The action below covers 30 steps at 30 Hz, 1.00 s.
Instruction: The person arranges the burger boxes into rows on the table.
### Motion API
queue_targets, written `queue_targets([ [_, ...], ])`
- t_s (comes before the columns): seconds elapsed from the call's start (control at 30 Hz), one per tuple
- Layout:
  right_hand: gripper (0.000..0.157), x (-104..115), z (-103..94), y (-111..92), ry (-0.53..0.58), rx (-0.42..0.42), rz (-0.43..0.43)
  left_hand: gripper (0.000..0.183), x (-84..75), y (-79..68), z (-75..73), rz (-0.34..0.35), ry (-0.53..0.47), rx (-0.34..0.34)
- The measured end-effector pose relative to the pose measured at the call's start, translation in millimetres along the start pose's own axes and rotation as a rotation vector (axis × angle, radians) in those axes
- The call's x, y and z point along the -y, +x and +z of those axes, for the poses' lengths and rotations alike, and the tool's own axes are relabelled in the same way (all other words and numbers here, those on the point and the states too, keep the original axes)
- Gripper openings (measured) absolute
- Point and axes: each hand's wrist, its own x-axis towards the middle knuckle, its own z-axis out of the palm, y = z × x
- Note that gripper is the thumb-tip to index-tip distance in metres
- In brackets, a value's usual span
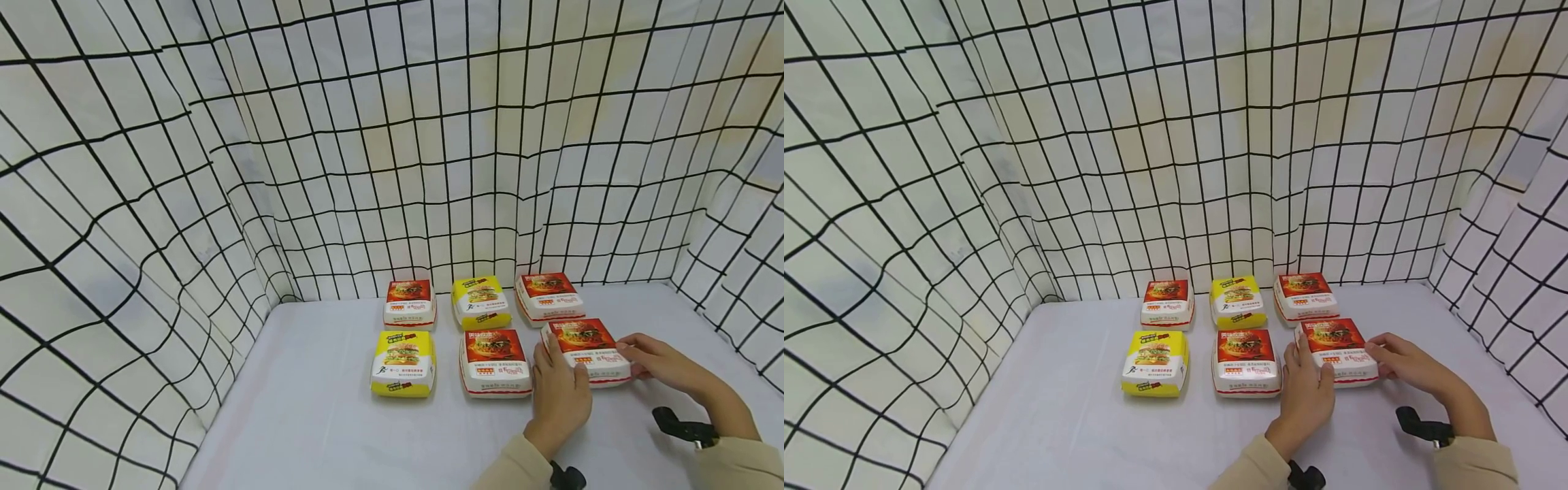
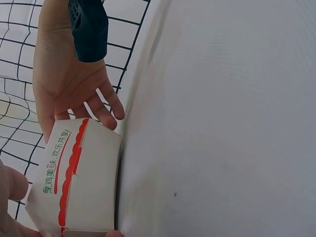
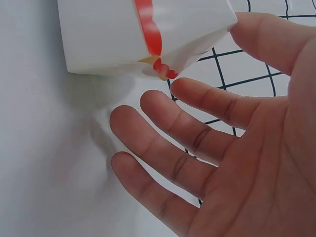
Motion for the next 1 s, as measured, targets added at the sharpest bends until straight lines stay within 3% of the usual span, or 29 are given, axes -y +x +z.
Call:
queue_targets([
  [0.4,0.057,-0.1,-3.6,-4.2,-0.032,-0.058,-0.009,0.068,-10.8,-3.8,-7.3,0.023,0.038,0.011],
  [0.73,0.052,3.2,-3.0,-5.8,-0.038,-0.119,-0.059,0.058,-25.5,-10.0,-28.9,0.074,0.213,0.105],
  [0.87,0.047,8.8,-1.9,-8.5,-0.028,-0.197,-0.104,0.048,-31.7,-12.8,-43.1,0.203,0.236,0.058],
  [1.0,0.036,19.6,-2.6,-13.5,-0.015,-0.332,-0.190,0.033,-36.2,-12.1,-63.4,0.402,0.128,-0.036],
])
